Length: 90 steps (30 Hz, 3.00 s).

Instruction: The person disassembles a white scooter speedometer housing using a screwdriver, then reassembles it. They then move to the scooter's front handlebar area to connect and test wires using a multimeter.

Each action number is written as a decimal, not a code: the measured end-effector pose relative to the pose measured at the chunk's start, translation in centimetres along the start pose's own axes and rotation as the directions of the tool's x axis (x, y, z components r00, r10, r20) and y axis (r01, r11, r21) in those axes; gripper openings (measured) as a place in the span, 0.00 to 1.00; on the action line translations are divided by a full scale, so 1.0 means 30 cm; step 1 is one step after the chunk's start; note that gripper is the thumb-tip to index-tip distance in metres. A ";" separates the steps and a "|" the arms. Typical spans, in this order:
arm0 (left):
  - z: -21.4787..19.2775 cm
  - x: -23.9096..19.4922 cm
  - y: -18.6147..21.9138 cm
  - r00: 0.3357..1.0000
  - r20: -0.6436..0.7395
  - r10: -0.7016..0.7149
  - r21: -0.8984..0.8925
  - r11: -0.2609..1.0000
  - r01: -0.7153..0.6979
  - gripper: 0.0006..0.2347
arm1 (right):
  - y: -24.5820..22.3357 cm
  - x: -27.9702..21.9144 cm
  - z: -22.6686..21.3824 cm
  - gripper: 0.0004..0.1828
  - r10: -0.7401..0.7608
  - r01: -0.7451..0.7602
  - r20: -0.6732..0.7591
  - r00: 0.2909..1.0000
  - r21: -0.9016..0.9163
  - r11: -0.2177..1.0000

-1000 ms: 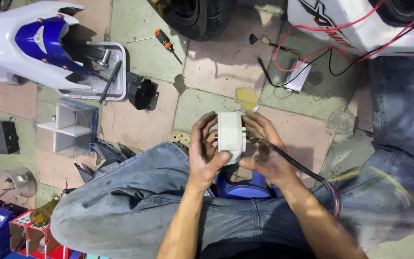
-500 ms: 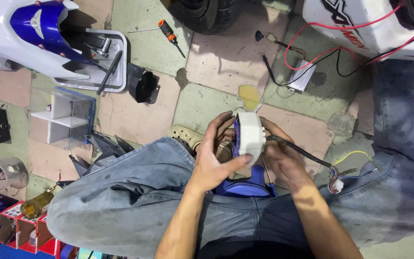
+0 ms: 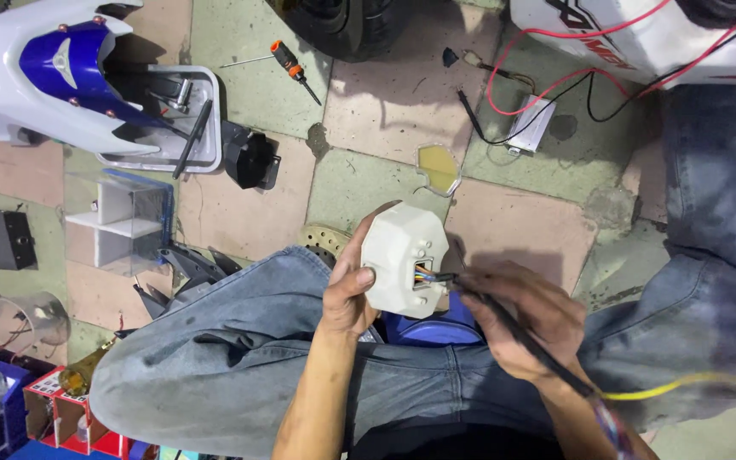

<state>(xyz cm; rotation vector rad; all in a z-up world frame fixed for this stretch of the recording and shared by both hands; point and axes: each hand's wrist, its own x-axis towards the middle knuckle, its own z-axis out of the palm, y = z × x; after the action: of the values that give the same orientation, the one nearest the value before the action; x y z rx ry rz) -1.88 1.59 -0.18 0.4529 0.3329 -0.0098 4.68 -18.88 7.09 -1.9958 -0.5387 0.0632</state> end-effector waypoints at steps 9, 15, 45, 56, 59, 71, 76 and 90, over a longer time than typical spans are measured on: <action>-0.017 0.008 -0.050 0.997 0.018 -0.079 -0.108 0.991 0.081 0.41 | 0.039 -0.061 0.032 0.13 0.322 -0.329 0.096 0.942 0.464 0.822; -0.060 0.018 -0.096 0.999 -0.036 0.000 -0.062 0.998 -0.003 0.42 | 0.061 -0.034 0.062 0.04 0.290 -0.280 0.100 0.952 0.672 0.686; -0.092 0.051 -0.072 0.959 -0.249 0.133 0.058 0.991 -0.122 0.36 | 0.460 -0.023 0.177 0.30 0.761 -0.564 0.555 0.337 -0.528 0.635; 0.032 0.024 0.024 0.933 -0.183 0.309 0.491 0.852 -0.185 0.44 | 0.803 -0.314 0.327 0.21 0.828 -0.220 0.509 0.234 -0.802 0.555; 0.042 0.014 0.027 0.902 -0.096 0.420 0.675 0.694 -0.251 0.49 | 0.859 -0.329 0.360 0.14 0.905 -0.204 0.400 0.144 -0.883 0.423; 0.108 -0.003 0.054 0.807 0.061 0.588 0.949 0.217 -0.230 0.46 | 0.256 -0.002 0.117 0.22 0.632 -0.351 0.354 0.689 -0.601 0.718; 0.116 -0.020 0.070 0.823 0.093 0.561 0.969 0.140 -0.206 0.44 | 0.288 -0.157 0.021 0.18 0.654 -0.613 0.343 0.674 -0.234 0.755; -0.044 0.020 0.020 0.853 -0.499 0.152 -0.186 0.943 -0.276 0.32 | 0.198 -0.395 -0.543 0.28 0.786 -0.585 0.039 0.617 -0.645 0.491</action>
<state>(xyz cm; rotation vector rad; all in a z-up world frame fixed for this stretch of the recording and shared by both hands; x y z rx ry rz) -1.67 2.74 -1.21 0.2304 0.7626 0.3698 0.51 -39.47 7.53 -2.7300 0.1529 0.8693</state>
